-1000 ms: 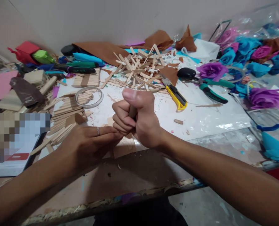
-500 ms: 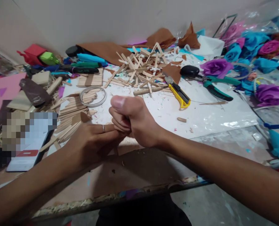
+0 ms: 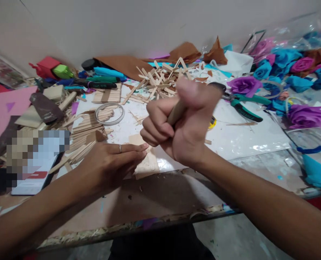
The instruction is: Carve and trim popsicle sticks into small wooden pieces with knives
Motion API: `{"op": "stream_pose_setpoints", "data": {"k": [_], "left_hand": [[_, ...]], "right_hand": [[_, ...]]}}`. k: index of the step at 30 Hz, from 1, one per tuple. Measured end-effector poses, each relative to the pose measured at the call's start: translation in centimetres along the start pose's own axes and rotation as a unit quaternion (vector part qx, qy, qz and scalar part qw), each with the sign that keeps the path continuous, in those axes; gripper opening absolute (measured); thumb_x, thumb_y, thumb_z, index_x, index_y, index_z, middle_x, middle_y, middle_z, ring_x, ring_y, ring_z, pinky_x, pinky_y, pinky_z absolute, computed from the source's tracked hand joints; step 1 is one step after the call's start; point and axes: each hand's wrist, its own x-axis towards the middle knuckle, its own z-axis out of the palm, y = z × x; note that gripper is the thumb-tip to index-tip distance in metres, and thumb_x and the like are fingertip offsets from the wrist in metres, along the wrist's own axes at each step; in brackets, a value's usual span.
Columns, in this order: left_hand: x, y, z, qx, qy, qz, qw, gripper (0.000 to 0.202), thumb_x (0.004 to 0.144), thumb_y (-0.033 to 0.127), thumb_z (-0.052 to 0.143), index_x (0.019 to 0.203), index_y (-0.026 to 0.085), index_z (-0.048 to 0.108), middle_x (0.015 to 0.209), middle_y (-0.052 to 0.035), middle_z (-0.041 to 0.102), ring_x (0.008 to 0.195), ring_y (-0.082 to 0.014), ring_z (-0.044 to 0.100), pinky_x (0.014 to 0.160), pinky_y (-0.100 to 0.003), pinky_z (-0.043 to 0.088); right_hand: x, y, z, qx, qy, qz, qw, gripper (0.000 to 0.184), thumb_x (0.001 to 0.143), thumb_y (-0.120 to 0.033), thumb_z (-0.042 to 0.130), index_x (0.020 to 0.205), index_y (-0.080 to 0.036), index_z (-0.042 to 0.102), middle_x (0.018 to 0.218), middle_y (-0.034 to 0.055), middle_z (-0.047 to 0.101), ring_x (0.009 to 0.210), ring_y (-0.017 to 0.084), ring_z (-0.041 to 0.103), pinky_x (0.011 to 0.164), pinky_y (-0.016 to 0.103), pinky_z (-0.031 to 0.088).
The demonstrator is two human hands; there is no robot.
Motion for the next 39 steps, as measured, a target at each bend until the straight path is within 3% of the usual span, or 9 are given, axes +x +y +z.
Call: {"op": "stream_pose_setpoints", "data": {"k": [3,8,13,18,21,26,33,39], "left_hand": [[0.0,-0.3,-0.3,-0.03,-0.008,0.0,1.0,0.025,0.099,0.011,0.056,0.12,0.018,0.068,0.112,-0.0054,0.079,0.079,-0.0131,0.073,0.059,-0.024,0.045],[0.2,-0.7,-1.2,-0.037,-0.043,0.0,0.998,0.027,0.101,0.014,0.055,0.123,0.02,0.068,0.095,-0.0028,0.078,0.073,-0.0127,0.07,0.058,-0.024,0.041],[0.1,-0.8,-1.2,-0.051,-0.031,-0.007,0.998,0.025,0.1,0.013,0.055,0.118,0.02,0.07,0.076,0.0008,0.069,0.053,-0.0094,0.055,0.051,-0.025,0.03],[0.0,-0.9,-0.9,-0.073,-0.04,-0.018,0.996,0.022,0.097,0.01,0.057,0.112,0.019,0.07,0.076,0.0004,0.068,0.059,-0.0106,0.056,0.054,-0.025,0.032],[0.1,-0.9,-1.0,-0.088,-0.041,-0.014,0.995,0.021,0.098,0.009,0.055,0.111,0.018,0.069,0.08,0.0001,0.068,0.062,-0.0103,0.057,0.056,-0.025,0.033],[0.3,-0.6,-1.4,-0.078,-0.05,-0.018,0.996,0.02,0.097,0.007,0.056,0.106,0.018,0.07,0.073,0.0024,0.062,0.054,-0.0088,0.047,0.053,-0.026,0.028],[0.4,-0.4,-1.5,-0.085,-0.052,-0.019,0.995,0.016,0.095,0.008,0.055,0.093,0.019,0.067,0.074,0.0026,0.061,0.053,-0.0079,0.043,0.052,-0.027,0.025],[0.3,-0.6,-1.4,-0.09,-0.069,-0.024,0.993,0.023,0.095,0.007,0.056,0.107,0.019,0.071,0.077,0.0013,0.064,0.062,-0.0103,0.055,0.055,-0.027,0.03]], "right_hand": [[0.4,1.5,-0.5,0.034,-0.004,-0.002,0.999,0.073,0.09,-0.08,0.042,0.047,-0.023,0.027,0.038,-0.0084,0.016,0.036,0.006,0.011,0.038,0.028,0.015],[0.6,3.1,-0.7,0.061,-0.022,0.01,0.998,0.073,0.088,-0.083,0.04,0.047,-0.025,0.029,0.036,-0.0086,0.016,0.034,0.006,0.011,0.037,0.027,0.017],[0.4,3.0,-1.0,0.062,-0.046,0.041,0.996,0.068,0.088,-0.078,0.046,0.049,-0.024,0.032,0.039,-0.0078,0.02,0.036,0.008,0.017,0.041,0.028,0.022],[0.1,2.6,-0.9,0.053,-0.048,0.094,0.993,0.063,0.088,-0.07,0.057,0.049,-0.025,0.036,0.042,-0.0066,0.026,0.04,0.01,0.025,0.049,0.031,0.031],[0.0,2.6,-0.7,0.053,-0.048,0.109,0.991,0.06,0.086,-0.063,0.063,0.048,-0.024,0.037,0.043,-0.0062,0.028,0.041,0.01,0.025,0.05,0.031,0.029],[-0.1,2.7,-0.5,0.063,-0.032,0.114,0.991,0.061,0.082,-0.063,0.067,0.047,-0.024,0.036,0.042,-0.007,0.027,0.041,0.009,0.023,0.049,0.031,0.026],[0.0,2.6,-0.5,0.02,-0.085,0.087,0.992,0.06,0.09,-0.063,0.058,0.05,-0.024,0.036,0.045,-0.0071,0.025,0.042,0.009,0.025,0.05,0.031,0.03],[0.2,2.7,-0.7,0.0,-0.116,0.072,0.991,0.057,0.091,-0.057,0.058,0.051,-0.024,0.035,0.046,-0.0068,0.027,0.044,0.009,0.027,0.05,0.031,0.032]]}}
